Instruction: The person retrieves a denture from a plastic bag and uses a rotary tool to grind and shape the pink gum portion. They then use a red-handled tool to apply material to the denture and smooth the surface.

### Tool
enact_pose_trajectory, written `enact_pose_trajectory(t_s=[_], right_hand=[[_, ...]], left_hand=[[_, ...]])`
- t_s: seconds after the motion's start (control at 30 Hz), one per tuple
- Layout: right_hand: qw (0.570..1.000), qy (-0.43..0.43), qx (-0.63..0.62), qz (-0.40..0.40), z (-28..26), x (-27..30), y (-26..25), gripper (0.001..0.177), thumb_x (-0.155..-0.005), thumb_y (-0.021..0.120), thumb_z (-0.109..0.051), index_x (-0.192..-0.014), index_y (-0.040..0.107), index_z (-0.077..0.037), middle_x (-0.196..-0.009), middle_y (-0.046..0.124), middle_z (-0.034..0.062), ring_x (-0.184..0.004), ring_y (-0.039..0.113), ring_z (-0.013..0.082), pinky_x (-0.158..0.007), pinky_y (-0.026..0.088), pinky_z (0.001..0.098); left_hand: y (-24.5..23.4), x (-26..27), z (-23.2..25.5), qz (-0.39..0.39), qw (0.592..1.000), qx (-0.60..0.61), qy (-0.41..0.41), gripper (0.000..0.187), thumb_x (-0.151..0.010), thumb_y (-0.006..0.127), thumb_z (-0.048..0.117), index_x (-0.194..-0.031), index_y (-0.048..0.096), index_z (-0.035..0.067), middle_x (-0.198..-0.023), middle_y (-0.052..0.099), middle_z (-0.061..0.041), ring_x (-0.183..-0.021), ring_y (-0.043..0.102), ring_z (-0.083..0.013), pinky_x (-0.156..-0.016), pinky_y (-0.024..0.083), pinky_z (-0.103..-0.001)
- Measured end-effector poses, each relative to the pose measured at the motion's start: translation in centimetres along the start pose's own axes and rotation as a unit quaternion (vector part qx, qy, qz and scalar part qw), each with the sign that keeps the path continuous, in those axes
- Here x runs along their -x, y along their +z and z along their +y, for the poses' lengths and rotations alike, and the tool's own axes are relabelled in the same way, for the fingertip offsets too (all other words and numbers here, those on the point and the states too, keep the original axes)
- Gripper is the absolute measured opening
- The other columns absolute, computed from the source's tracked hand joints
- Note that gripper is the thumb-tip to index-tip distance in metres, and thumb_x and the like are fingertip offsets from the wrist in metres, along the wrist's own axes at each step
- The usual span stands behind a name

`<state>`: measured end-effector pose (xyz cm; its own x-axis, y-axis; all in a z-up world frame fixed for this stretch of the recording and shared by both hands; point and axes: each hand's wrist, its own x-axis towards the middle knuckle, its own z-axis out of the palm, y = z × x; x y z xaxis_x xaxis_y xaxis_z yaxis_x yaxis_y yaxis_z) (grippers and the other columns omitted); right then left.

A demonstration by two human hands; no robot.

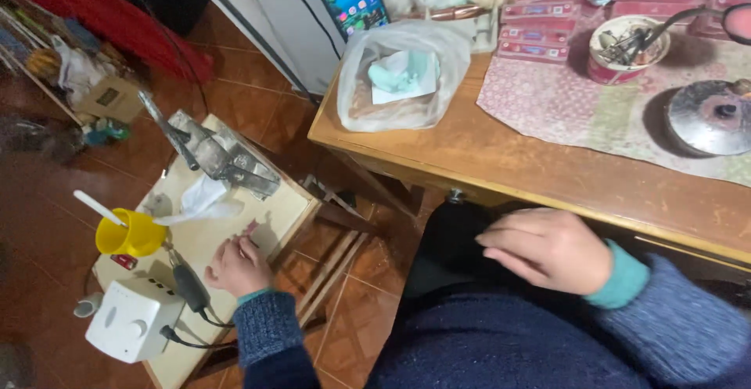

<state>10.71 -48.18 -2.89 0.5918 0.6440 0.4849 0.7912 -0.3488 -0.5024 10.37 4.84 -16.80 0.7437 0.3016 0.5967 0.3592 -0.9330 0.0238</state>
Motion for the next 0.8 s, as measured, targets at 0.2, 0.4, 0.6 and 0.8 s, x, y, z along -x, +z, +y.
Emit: enact_pose_trajectory(t_s=[0.2,0.4,0.6,0.8], right_hand=[[0.993,-0.019,0.075,0.091,-0.5,1.2,-5.6,0.017,-0.079,0.077,-0.014,-0.095,0.073,-0.008,-0.090,0.076,0.0072,-0.081,0.075,0.0250,-0.076,0.060,0.0372],[0.977,0.100,0.103,0.156,0.6,2.9,-6.4,0.011,-0.084,0.076,-0.010,-0.093,0.073,-0.005,-0.094,0.076,0.0094,-0.087,0.076,0.0254,-0.075,0.058,0.0335],[0.967,0.165,0.105,0.165,0.8,3.2,-6.4,0.011,-0.083,0.077,-0.009,-0.093,0.075,-0.004,-0.092,0.076,0.0101,-0.079,0.074,0.0225,-0.068,0.056,0.0323],[0.975,0.138,0.111,0.137,0.8,2.6,-6.3,0.013,-0.080,0.078,-0.012,-0.090,0.075,-0.006,-0.089,0.076,0.0086,-0.082,0.076,0.0239,-0.069,0.056,0.0333]], left_hand=[[-7.0,-6.7,15.8,0.004,0.943,0.325,-0.071,0.021,-0.100,0.071,0.028,-0.102,0.079,0.009,-0.099,0.076,-0.007,-0.105,0.064,-0.0246,-0.102,0.045,-0.040],[-10.8,-14.1,29.5,0.120,0.869,0.330,0.349,0.009,-0.095,0.075,0.013,-0.102,0.076,0.009,-0.099,0.076,-0.007,-0.098,0.071,-0.0219,-0.099,0.050,-0.043],[-7.7,-17.2,31.8,0.126,0.825,0.293,0.466,0.012,-0.091,0.078,0.010,-0.099,0.069,0.007,-0.093,0.072,-0.005,-0.096,0.069,-0.0252,-0.086,0.055,-0.040],[-7.6,-16.8,31.4,0.093,0.822,0.282,0.486,0.022,-0.089,0.076,0.015,-0.107,0.067,0.006,-0.105,0.072,-0.008,-0.104,0.068,-0.0280,-0.092,0.055,-0.041]])
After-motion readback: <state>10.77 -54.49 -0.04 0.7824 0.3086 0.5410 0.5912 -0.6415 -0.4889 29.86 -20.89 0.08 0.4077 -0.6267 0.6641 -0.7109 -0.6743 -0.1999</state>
